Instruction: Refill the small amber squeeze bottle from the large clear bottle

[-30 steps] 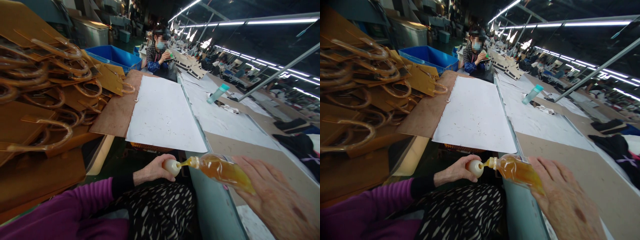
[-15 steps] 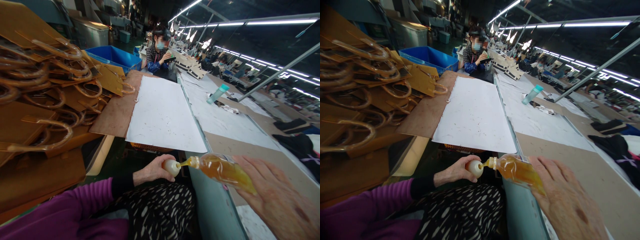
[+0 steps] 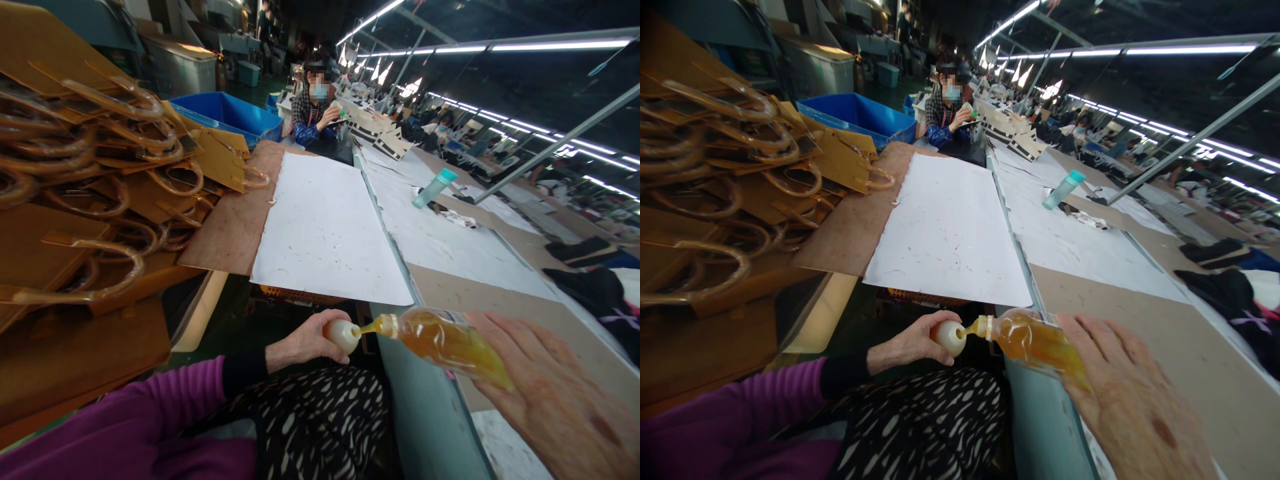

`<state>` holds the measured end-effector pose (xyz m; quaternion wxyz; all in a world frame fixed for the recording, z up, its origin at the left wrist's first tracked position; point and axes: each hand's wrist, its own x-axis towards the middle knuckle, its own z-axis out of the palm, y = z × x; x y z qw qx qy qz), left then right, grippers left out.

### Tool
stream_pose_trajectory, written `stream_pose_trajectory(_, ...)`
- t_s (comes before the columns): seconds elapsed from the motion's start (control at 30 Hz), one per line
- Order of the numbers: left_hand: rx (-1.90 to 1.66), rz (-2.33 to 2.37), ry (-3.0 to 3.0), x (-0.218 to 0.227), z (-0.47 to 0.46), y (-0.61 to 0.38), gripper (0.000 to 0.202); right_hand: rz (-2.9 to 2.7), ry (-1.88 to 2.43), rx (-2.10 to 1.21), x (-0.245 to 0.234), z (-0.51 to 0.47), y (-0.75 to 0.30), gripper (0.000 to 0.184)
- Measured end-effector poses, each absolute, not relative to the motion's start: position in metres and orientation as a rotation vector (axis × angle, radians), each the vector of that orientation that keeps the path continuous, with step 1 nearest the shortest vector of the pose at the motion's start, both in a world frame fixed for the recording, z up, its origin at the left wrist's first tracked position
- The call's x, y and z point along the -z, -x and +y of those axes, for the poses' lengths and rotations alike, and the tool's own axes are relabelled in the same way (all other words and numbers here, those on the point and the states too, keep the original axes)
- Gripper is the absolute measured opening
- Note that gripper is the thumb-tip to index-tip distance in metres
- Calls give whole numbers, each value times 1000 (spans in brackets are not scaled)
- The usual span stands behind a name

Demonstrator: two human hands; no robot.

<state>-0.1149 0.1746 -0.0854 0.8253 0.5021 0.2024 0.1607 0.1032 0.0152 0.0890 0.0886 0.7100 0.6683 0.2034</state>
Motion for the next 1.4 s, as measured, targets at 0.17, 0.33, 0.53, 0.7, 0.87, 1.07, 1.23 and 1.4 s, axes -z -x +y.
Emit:
stream_pose_trajectory(0.17, -336, 429, -1070, 84, 175, 115, 65, 2004, -2070, -621, -90, 15, -103, 59)
stream_pose_trajectory(0.33, -334, 429, -1070, 84, 174, 115, 65, 2007, -2075, -625, -90, 15, -104, 58)
stream_pose_trajectory(0.53, -323, 412, -1047, 84, 174, 115, 65, 2018, -2047, -618, -91, 15, -105, 59)
stream_pose_trajectory(0.7, -325, 417, -1037, 85, 174, 114, 66, 2024, -2047, -642, -92, 16, -102, 58)
stream_pose_trajectory(0.87, -320, 418, -1047, 84, 175, 115, 65, 1969, -2075, -612, -93, 16, -102, 57)
stream_pose_trajectory(1.07, -318, 418, -1078, 80, 176, 116, 63, 1970, -2045, -652, -92, 14, -103, 59)
stream_pose_trajectory(1.23, -327, 402, -1074, 82, 175, 115, 61, 1982, -2030, -639, -93, 13, -104, 58)
stream_pose_trajectory(1.4, -336, 391, -1053, 82, 174, 116, 61, 2034, -1916, -676, -91, 12, -118, 57)
